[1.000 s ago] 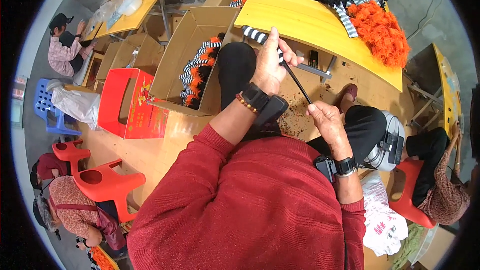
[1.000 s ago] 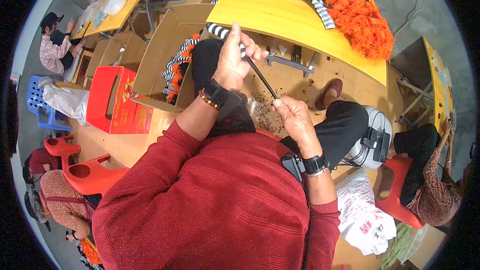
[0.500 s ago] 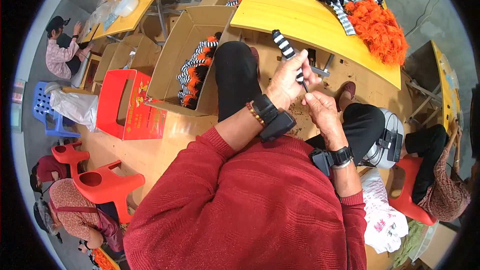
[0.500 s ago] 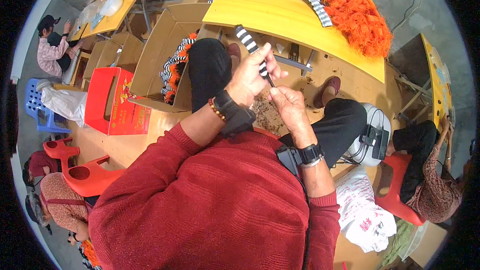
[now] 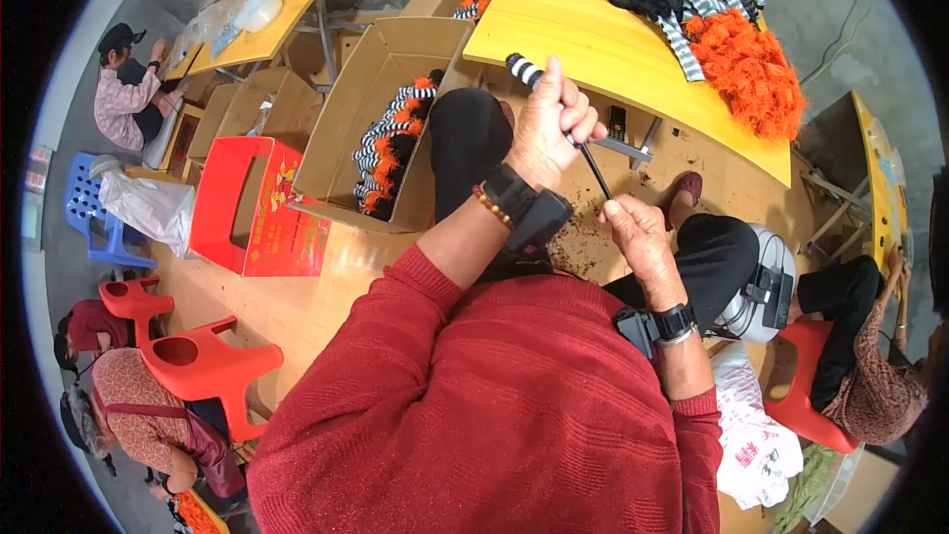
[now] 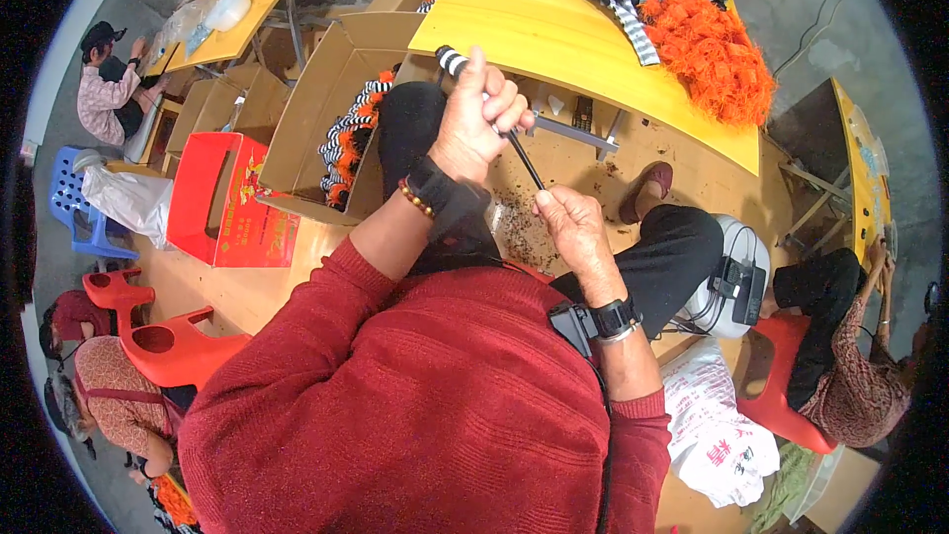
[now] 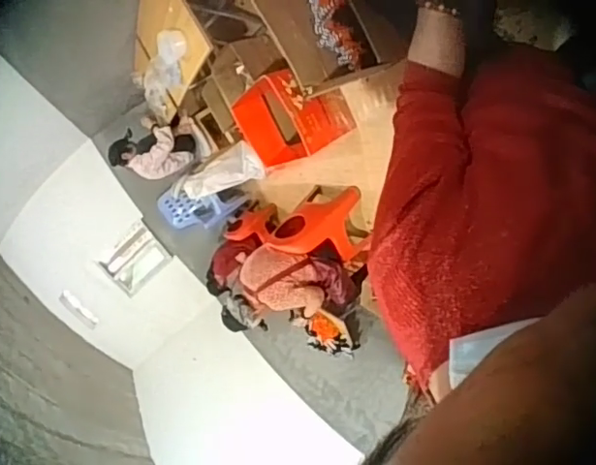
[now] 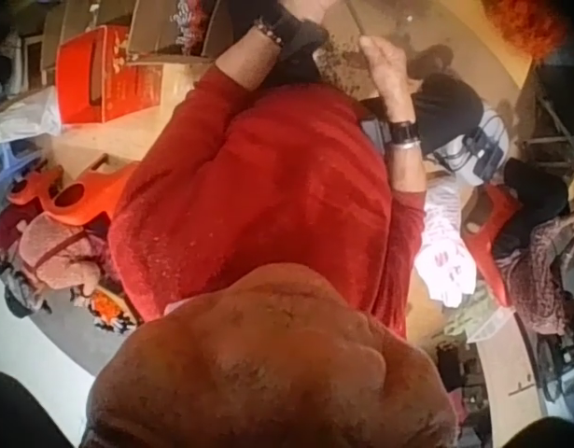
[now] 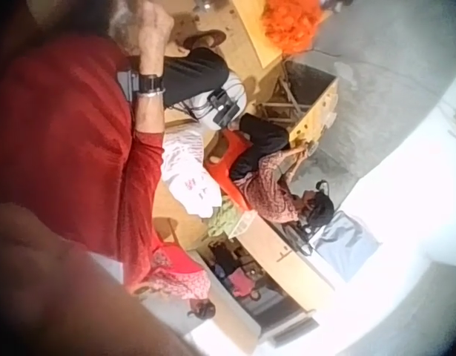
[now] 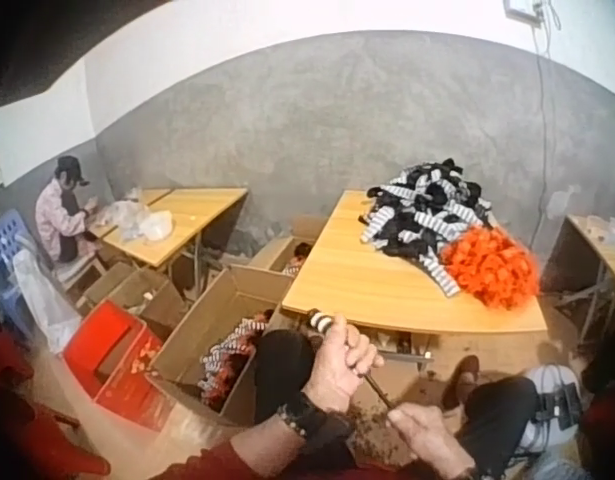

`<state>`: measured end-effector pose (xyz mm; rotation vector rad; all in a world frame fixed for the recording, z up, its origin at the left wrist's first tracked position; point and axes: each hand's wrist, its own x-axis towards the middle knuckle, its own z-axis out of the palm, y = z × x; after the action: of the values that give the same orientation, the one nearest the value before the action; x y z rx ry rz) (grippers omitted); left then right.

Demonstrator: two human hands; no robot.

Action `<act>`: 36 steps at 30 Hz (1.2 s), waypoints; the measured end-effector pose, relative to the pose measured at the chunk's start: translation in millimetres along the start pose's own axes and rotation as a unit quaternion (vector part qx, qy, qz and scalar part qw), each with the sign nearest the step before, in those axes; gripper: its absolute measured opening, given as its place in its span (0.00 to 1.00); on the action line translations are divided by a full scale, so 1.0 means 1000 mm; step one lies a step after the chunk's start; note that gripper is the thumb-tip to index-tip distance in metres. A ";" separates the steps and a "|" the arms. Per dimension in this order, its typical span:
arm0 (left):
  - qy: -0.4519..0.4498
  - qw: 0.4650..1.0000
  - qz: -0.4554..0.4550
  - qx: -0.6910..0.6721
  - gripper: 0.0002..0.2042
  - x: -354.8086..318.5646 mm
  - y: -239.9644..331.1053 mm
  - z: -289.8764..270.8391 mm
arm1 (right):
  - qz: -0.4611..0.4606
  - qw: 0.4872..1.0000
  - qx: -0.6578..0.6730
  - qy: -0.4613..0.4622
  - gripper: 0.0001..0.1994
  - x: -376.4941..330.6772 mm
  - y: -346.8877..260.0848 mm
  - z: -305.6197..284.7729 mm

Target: The person assembles toy clown limbs by stuffing striped fabric with stuffing using a stuffing rod, then attaches orange wigs to the toy parts.

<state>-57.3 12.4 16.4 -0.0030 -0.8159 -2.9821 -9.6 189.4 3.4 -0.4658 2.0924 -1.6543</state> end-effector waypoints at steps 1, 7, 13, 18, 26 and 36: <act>-0.013 0.999 0.020 0.030 0.23 0.000 -0.005 0.001 | 0.014 1.000 0.005 -0.001 0.13 0.001 -0.001 0.001; 0.059 0.997 -0.028 0.037 0.19 -0.019 -0.046 0.011 | 0.003 0.996 0.081 0.033 0.11 0.011 0.003 0.008; 0.048 0.995 -0.069 0.054 0.13 -0.018 -0.026 0.004 | 0.048 0.991 0.126 0.018 0.11 0.005 -0.002 0.006; 0.019 0.999 -0.039 -0.029 0.09 -0.011 -0.005 -0.009 | 0.050 0.996 0.079 -0.015 0.12 0.000 0.000 0.001; 0.070 0.996 0.014 0.046 0.04 -0.013 -0.003 -0.011 | 0.000 0.996 -0.087 -0.029 0.14 -0.004 0.002 -0.014; -0.014 0.998 -0.038 0.056 0.08 -0.014 -0.029 -0.007 | -0.007 1.000 0.004 0.005 0.13 0.005 0.009 -0.002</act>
<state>-44.2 34.0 -4.5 -0.0096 -1.0058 -3.0076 -14.9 190.7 -5.3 -0.4725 2.0934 -1.6759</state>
